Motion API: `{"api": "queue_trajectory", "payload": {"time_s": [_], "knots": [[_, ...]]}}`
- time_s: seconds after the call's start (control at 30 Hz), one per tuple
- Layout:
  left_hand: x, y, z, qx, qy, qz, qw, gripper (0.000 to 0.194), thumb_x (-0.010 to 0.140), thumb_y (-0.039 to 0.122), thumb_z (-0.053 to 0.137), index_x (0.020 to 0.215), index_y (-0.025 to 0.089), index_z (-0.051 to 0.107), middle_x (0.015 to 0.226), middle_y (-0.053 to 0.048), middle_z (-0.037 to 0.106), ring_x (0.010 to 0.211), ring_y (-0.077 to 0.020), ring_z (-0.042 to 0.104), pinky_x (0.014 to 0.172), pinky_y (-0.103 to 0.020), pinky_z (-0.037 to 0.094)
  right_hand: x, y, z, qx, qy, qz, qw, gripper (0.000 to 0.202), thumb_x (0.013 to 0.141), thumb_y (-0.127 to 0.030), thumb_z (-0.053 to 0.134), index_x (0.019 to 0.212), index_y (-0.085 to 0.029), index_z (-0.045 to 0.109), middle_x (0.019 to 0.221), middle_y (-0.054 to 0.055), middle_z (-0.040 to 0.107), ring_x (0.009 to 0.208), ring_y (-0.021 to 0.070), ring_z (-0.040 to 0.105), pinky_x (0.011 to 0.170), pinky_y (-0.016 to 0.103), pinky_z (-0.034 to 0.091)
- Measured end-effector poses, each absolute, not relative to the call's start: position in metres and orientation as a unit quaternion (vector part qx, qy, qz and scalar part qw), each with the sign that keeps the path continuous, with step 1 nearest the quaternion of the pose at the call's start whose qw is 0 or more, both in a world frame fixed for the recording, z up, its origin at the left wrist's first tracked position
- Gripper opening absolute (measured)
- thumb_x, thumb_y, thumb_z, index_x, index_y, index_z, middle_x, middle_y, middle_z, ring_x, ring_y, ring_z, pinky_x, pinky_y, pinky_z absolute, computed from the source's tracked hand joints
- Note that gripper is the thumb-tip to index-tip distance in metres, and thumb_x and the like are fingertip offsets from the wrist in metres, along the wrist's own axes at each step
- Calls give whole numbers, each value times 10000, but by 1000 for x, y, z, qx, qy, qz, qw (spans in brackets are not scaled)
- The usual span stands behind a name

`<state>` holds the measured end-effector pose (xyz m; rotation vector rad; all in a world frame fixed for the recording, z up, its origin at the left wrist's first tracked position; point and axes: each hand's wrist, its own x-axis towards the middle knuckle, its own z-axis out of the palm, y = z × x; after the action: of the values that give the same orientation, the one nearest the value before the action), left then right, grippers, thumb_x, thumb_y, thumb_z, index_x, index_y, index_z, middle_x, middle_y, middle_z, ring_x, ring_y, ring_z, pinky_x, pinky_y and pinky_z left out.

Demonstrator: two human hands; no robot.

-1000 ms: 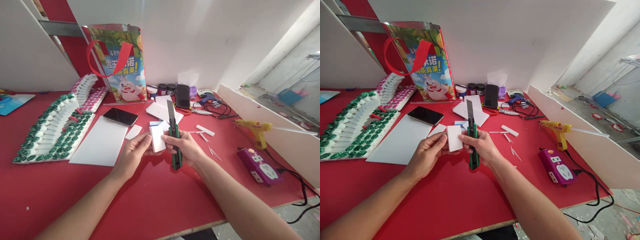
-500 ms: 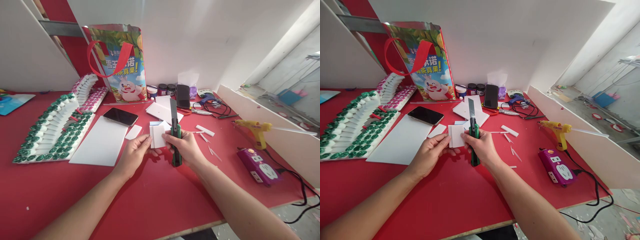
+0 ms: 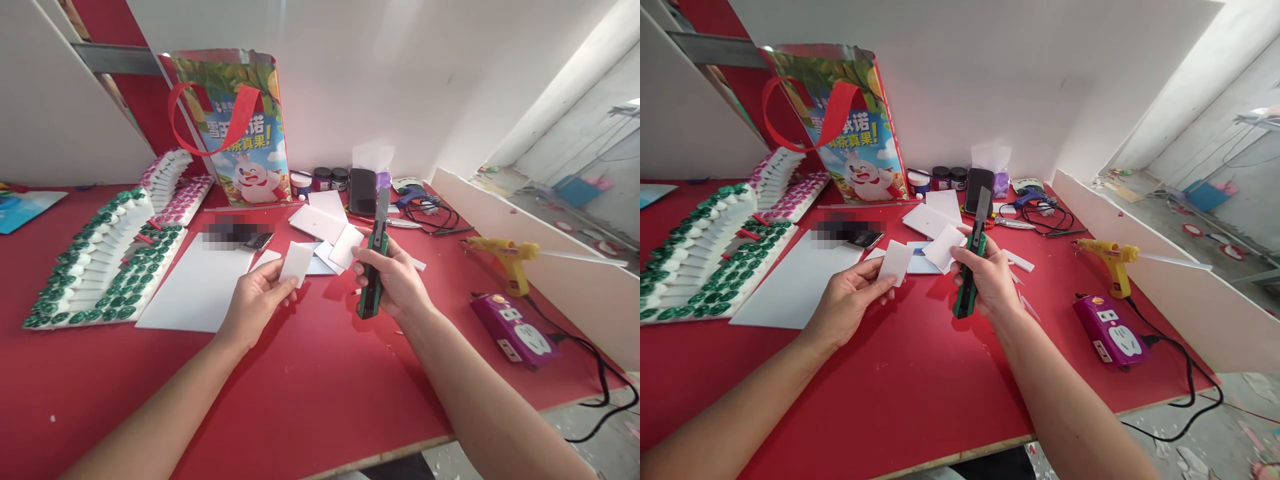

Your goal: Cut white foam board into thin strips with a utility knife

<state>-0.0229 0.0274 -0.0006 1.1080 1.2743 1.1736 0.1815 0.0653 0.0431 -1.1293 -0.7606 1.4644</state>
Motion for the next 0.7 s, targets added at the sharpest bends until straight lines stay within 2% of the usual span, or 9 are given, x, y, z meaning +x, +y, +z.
{"api": "queue_trajectory", "payload": {"time_s": [0.07, 0.2, 0.27, 0.4, 0.47, 0.53, 0.6, 0.7], "knots": [[-24, 27, -1, 445, 554, 494, 502, 371, 746, 368, 791, 1057, 177, 721, 666, 24, 615, 524, -75, 470, 487, -190, 408, 180, 64, 43, -488, -325, 620, 523, 382, 617, -220, 823, 948, -200, 633, 568, -78, 521, 441, 81, 482, 397, 205, 384], [-29, 28, -1, 411, 529, 523, 527, 378, 719, 383, 809, 1017, 169, 718, 778, -18, 687, 639, -137, 611, 622, -264, 537, 180, 65, 43, -502, -328, 606, 523, 316, 629, -247, 827, 856, -186, 616, 561, -60, 549, 412, 73, 473, 392, 205, 377], [-30, 28, 0, 406, 509, 519, 554, 318, 724, 365, 807, 950, 158, 721, 732, -17, 675, 641, -145, 620, 631, -274, 546, 181, 66, 42, -503, -329, 602, 525, 295, 637, -247, 824, 822, -180, 604, 535, -53, 543, 409, 74, 469, 385, 197, 362], [-32, 28, 3, 403, 491, 495, 592, 210, 719, 311, 812, 815, 147, 723, 552, 32, 543, 508, -77, 482, 460, -179, 402, 182, 67, 40, -495, -332, 607, 525, 252, 673, -234, 804, 797, -173, 592, 486, -49, 512, 419, 79, 460, 384, 187, 349], [-33, 28, 4, 403, 490, 479, 607, 214, 718, 309, 815, 844, 156, 733, 555, 43, 531, 464, -50, 414, 405, -163, 319, 183, 68, 40, -489, -327, 604, 538, 236, 673, -205, 797, 777, -168, 588, 495, -48, 508, 428, 76, 458, 384, 185, 349], [-34, 29, 3, 401, 497, 466, 613, 254, 711, 311, 825, 907, 173, 740, 602, 44, 559, 451, -33, 392, 394, -157, 290, 184, 69, 40, -489, -318, 599, 549, 225, 662, -173, 792, 767, -161, 593, 520, -46, 515, 435, 70, 456, 380, 182, 348], [-34, 30, 1, 401, 504, 459, 612, 279, 710, 315, 830, 938, 182, 741, 637, 42, 578, 470, -33, 420, 413, -156, 321, 185, 70, 40, -492, -311, 599, 550, 213, 662, -157, 785, 782, -153, 609, 540, -40, 529, 444, 70, 458, 377, 179, 349], [-33, 30, -3, 416, 514, 453, 597, 300, 730, 339, 816, 970, 172, 747, 627, 28, 604, 518, -63, 501, 490, -179, 434, 185, 70, 40, -496, -313, 613, 529, 196, 678, -145, 774, 812, -145, 631, 536, -32, 543, 463, 80, 480, 379, 174, 365]]}}
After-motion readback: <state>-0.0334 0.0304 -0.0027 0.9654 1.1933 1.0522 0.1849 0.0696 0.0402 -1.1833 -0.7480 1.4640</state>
